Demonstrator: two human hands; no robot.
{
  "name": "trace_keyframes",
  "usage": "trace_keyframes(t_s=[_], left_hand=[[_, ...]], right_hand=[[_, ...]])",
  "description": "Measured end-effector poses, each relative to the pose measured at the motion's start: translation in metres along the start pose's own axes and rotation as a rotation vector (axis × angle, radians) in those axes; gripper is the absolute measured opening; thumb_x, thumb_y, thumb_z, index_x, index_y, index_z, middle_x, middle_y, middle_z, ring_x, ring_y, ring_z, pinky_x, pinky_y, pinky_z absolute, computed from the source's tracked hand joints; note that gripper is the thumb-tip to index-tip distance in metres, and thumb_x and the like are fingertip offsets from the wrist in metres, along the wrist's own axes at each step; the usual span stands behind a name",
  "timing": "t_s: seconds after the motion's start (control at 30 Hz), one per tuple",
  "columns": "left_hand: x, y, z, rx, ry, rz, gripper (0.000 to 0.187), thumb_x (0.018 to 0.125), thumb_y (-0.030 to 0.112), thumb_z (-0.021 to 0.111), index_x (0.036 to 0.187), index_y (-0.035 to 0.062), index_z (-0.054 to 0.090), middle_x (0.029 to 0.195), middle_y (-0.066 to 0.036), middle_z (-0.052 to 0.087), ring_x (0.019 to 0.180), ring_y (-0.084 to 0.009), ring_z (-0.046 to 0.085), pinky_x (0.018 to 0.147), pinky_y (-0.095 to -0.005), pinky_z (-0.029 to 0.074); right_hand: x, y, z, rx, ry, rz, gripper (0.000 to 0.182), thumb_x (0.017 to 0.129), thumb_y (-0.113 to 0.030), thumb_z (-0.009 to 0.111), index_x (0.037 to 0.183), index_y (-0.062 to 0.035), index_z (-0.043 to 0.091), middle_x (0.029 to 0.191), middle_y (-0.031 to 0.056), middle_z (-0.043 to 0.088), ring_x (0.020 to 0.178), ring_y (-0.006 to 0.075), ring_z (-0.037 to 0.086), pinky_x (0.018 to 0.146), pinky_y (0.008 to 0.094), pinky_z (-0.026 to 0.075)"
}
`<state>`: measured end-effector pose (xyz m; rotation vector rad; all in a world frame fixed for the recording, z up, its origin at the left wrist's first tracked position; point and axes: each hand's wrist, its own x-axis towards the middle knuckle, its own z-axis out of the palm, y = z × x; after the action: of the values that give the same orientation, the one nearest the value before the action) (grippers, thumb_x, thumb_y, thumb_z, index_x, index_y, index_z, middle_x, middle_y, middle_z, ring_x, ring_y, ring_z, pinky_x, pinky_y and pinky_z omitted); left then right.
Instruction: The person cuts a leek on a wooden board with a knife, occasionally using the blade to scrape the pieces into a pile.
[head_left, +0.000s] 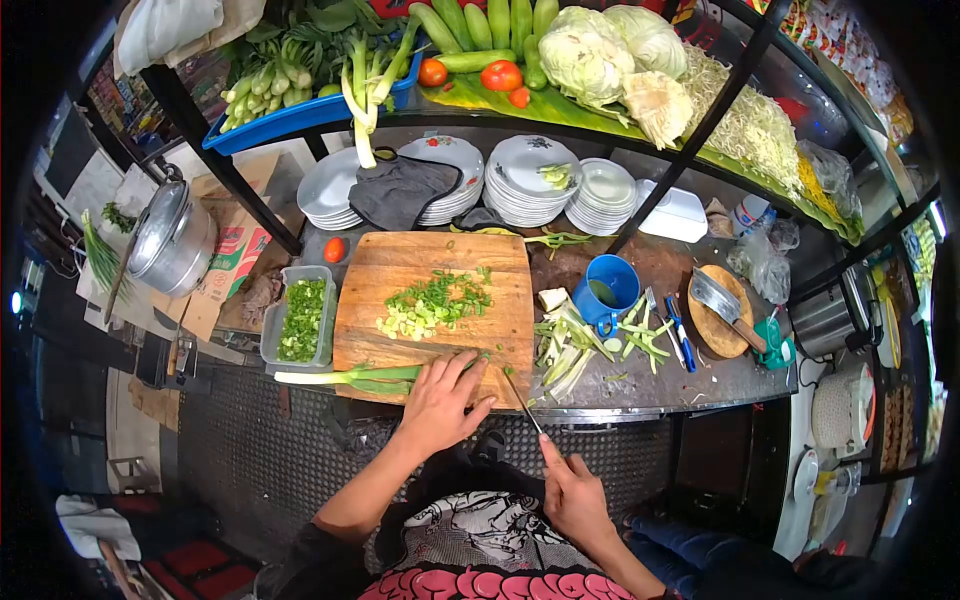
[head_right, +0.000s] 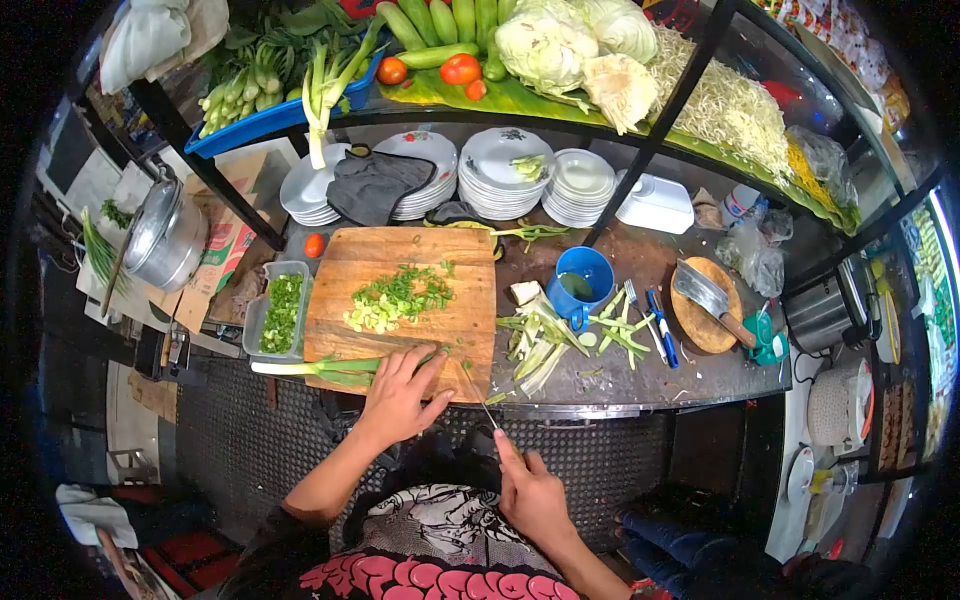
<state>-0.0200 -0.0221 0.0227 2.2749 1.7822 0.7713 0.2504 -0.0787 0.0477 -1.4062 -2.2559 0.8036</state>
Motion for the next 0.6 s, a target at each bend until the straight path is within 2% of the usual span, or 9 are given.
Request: trace_keyframes(t_s=[0.2,0.3,0.5,0.6], left_hand=[[-0.002,-0.001,0.003,0.010,0.002,-0.002,0.054,0.095,0.034,0.074,0.136,0.0010,0.064,0.136,-0.017,0.062,0.122,-0.0356,0.056,0.106,-0.0458,0.044],[-0.002,-0.003,0.004,0.010,0.005,0.010,0.054,0.094,0.035,0.074,0.136,0.0011,0.064,0.135,-0.017,0.061,0.122,-0.0363,0.056,0.106,-0.0461,0.044],[-0.005,0.000,0.004,0.061,0.042,0.001,0.055,0.095,0.035,0.073,0.138,0.0035,0.063,0.135,-0.016,0.059,0.124,-0.0355,0.054,0.109,-0.0501,0.040],[-0.009,0.003,0.003,0.142,0.061,0.007,0.056,0.096,0.036,0.071,0.141,0.0048,0.062,0.133,-0.015,0.058,0.126,-0.0344,0.052,0.110,-0.0530,0.036]], right_hand=[[0.029,-0.004,0.020,0.010,0.039,-0.048,0.074,0.093,-0.006,0.065,0.161,-0.0248,0.046,0.091,0.0199,0.063,0.065,0.0421,0.067,0.062,0.0507,0.058],[0.037,-0.006,0.023,-0.038,-0.009,-0.004,0.070,0.092,-0.003,0.064,0.159,-0.0200,0.049,0.091,0.0210,0.064,0.071,0.0434,0.067,0.067,0.0515,0.057],[0.047,-0.015,0.023,-0.113,-0.010,0.014,0.069,0.093,-0.004,0.063,0.158,-0.0222,0.050,0.093,0.0206,0.064,0.069,0.0433,0.067,0.065,0.0521,0.057],[0.022,-0.010,0.013,-0.107,-0.010,0.012,0.067,0.093,-0.004,0.064,0.157,-0.0192,0.053,0.090,0.0203,0.064,0.068,0.0423,0.067,0.064,0.0506,0.057]])
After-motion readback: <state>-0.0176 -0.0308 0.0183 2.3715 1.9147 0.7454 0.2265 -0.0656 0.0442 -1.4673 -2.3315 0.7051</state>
